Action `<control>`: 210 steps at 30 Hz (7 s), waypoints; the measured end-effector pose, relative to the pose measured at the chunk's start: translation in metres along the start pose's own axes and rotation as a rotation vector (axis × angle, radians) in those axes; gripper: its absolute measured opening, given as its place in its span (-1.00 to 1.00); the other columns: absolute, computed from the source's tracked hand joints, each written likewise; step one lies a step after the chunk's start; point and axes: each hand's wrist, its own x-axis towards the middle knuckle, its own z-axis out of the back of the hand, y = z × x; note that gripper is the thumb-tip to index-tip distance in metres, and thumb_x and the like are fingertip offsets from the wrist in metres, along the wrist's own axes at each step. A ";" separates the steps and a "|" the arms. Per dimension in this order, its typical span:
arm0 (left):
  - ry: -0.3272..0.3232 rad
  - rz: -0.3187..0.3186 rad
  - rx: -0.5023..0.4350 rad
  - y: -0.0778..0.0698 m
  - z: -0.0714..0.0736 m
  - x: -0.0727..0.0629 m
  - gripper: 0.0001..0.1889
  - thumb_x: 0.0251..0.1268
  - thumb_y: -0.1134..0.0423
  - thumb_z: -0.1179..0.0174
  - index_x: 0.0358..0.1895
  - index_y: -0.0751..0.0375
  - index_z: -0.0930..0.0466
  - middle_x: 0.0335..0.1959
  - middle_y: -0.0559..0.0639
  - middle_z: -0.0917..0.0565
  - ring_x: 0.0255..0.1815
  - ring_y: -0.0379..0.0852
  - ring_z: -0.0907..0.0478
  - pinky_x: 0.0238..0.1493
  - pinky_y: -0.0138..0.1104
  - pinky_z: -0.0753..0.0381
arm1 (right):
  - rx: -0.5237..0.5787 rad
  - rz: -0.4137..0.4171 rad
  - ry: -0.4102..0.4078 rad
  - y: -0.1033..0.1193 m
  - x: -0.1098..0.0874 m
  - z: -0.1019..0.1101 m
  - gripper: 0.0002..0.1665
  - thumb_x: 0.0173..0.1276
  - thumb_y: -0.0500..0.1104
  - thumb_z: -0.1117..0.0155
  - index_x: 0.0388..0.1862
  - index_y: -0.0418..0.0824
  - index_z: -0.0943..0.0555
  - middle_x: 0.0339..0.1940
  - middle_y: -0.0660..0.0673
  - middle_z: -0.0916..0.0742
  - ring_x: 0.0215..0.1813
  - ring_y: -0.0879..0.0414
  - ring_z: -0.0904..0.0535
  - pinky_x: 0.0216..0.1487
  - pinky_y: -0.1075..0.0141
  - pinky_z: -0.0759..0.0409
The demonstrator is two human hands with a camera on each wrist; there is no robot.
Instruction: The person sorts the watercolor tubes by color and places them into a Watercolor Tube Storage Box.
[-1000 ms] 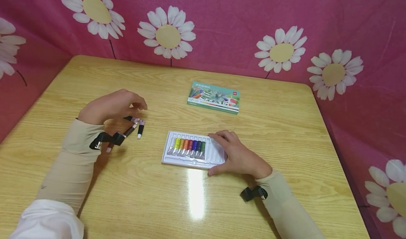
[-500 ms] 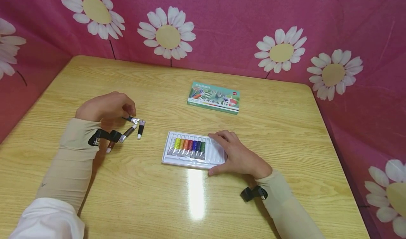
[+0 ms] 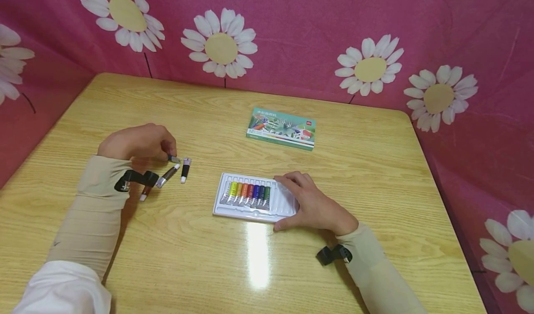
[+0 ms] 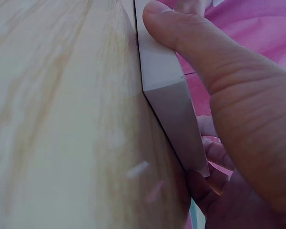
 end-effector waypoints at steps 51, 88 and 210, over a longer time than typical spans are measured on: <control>-0.228 -0.755 0.157 -0.126 -0.050 0.045 -0.81 0.45 0.33 -0.27 0.05 0.11 -0.73 0.06 -0.04 -0.73 0.14 -0.12 -0.62 0.30 -0.30 -0.65 | 0.007 0.003 0.012 -0.002 0.000 0.002 0.38 -0.12 0.57 -0.54 0.64 0.17 -0.21 0.54 0.03 -0.33 0.52 0.04 -0.24 0.53 -0.06 -0.45; -0.052 -0.914 0.299 -0.176 -0.089 0.058 -0.73 0.45 0.48 -0.14 -0.11 0.11 -0.82 0.01 -0.09 -0.80 0.05 -0.23 -0.65 0.23 -0.35 -0.63 | 0.017 0.031 0.004 -0.003 -0.001 0.004 0.39 -0.07 0.53 -0.55 0.66 0.04 -0.22 0.49 0.05 -0.37 0.47 0.11 -0.26 0.51 0.01 -0.45; -0.260 -0.497 0.207 -0.074 -0.031 0.018 -0.79 0.46 0.30 -0.26 0.06 0.14 -0.77 0.04 0.00 -0.80 0.09 -0.05 -0.71 0.28 -0.13 -0.68 | 0.019 -0.007 0.012 -0.001 -0.001 0.000 0.39 -0.15 0.57 -0.55 0.65 0.21 -0.21 0.52 0.04 -0.34 0.49 0.04 -0.25 0.50 -0.07 -0.45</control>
